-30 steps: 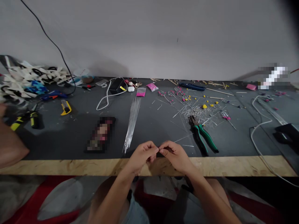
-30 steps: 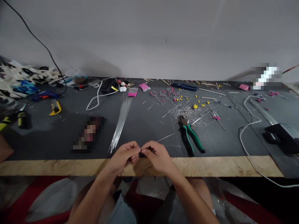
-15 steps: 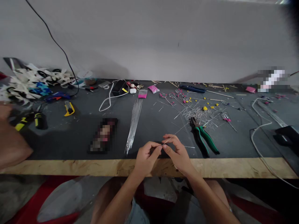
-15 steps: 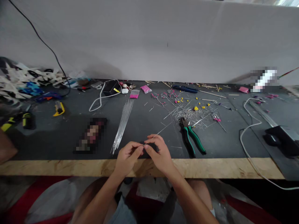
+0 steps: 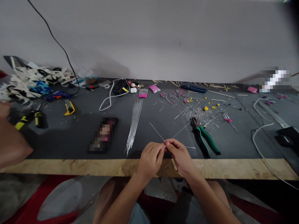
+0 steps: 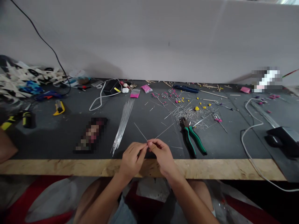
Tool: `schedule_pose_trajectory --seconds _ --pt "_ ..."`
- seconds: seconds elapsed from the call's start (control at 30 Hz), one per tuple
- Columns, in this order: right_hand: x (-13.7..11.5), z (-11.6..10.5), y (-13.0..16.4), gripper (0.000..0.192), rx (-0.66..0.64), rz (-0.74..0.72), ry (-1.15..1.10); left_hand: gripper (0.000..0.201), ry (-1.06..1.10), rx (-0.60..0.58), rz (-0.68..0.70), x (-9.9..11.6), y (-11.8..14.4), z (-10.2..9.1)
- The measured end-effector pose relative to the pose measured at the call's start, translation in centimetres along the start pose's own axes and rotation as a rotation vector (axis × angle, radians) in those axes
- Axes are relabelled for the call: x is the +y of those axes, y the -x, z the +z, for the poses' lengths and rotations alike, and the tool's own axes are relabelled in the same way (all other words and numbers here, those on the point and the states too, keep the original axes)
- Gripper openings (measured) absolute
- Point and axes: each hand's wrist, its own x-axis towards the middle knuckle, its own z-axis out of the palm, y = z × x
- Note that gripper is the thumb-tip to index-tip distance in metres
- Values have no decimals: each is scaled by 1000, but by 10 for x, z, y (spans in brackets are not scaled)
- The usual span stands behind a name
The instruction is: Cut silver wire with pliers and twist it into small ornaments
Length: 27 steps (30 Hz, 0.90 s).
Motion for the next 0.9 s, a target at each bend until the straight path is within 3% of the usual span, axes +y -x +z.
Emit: schedule_pose_trajectory --seconds 0.13,0.3,0.43,0.57,0.7,0.77,0.83,0.9 --pt "2 1 1 16 -17 15 -67 12 175 -38 -243 8 -3 -2" --pt "1 6 2 13 -153 43 -259 19 635 -49 -658 8 -7 4" --pt "0 9 2 13 -246 24 -315 25 927 -54 -803 4 -10 8" --pt "-6 10 0 14 -226 50 -328 19 675 -56 -677 3 -9 4" --pt "-9 9 0 4 -178 94 -286 14 238 -66 -287 -3 -4 -1" --pt "-8 7 0 11 -155 112 -230 14 96 -49 -132 -8 -3 -3" --pt "-7 6 0 15 -132 121 -168 15 34 -43 -87 -11 -2 -3" --pt "-6 5 -1 15 -129 114 -113 15 41 -53 -137 -10 -2 -4"
